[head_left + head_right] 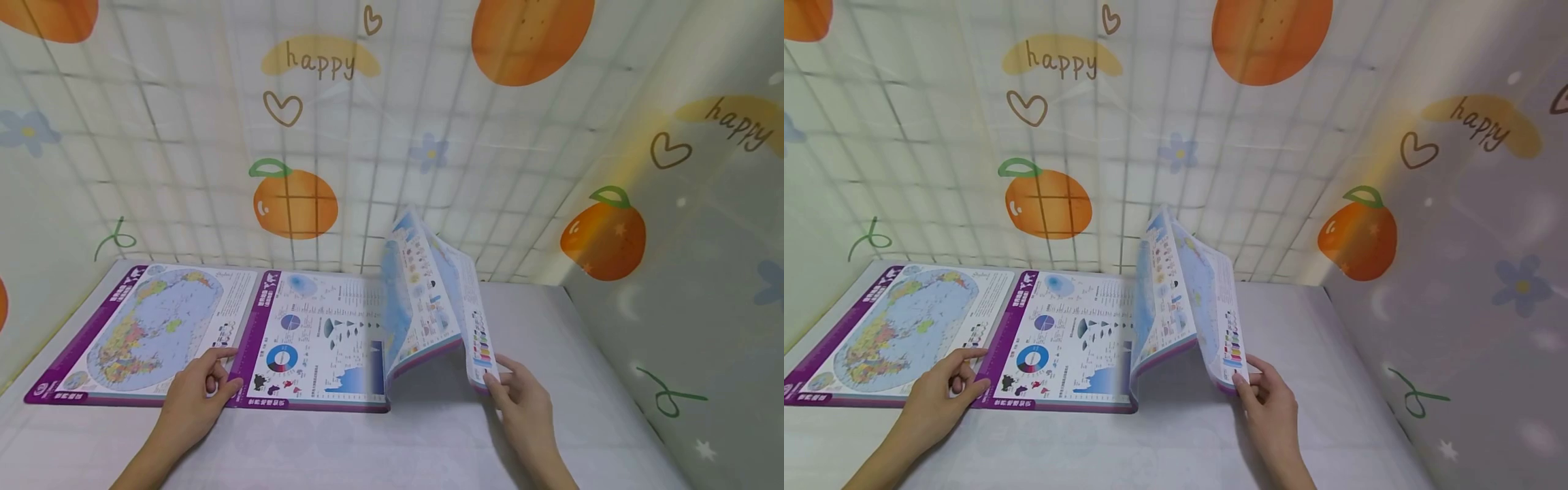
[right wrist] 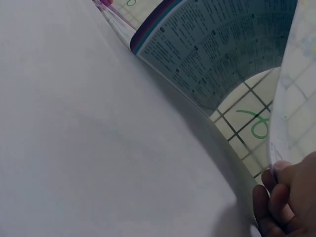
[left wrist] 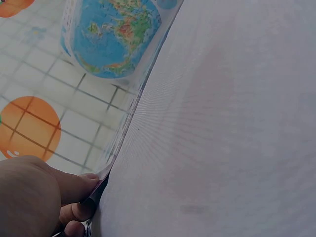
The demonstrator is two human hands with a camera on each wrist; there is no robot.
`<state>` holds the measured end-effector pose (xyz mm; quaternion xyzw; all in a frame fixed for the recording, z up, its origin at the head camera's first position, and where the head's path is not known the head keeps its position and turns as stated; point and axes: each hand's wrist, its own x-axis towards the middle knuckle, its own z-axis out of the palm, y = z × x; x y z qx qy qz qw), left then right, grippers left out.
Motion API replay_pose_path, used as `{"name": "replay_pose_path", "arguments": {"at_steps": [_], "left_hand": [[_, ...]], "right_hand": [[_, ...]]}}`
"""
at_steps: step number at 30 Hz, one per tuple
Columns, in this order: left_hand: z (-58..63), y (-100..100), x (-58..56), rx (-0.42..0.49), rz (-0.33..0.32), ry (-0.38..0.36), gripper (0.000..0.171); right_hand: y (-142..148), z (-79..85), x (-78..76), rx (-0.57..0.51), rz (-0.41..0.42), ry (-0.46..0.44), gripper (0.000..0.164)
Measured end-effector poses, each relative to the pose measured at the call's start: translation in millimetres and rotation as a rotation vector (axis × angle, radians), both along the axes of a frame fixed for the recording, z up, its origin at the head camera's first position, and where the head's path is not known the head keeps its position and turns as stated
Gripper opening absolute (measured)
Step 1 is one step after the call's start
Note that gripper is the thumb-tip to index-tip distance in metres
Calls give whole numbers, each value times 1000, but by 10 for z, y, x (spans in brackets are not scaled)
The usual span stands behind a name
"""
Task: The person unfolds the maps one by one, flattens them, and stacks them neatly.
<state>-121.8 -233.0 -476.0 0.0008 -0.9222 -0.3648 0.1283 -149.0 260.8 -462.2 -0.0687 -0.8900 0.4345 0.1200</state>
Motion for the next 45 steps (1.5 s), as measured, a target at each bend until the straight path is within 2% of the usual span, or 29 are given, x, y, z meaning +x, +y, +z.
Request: {"name": "replay_pose_path", "arguments": {"at_steps": [9, 16, 21, 34, 45], "left_hand": [[-19, -5, -9, -5, 1, 8, 48], [-17, -13, -4, -4, -1, 7, 49], [-17, -15, 0, -1, 3, -5, 49], [-17, -20, -9, -1, -4, 22, 47], [-21, -18, -3, 1, -10, 32, 47]], "right_hand": [[158, -7, 17, -16, -11, 32, 43], [252, 12, 22, -1, -23, -12, 46], [300, 1, 15, 6, -33, -3, 46], [509, -35, 3, 82, -113, 49, 41], [639, -16, 9, 97, -171, 25, 40]]}}
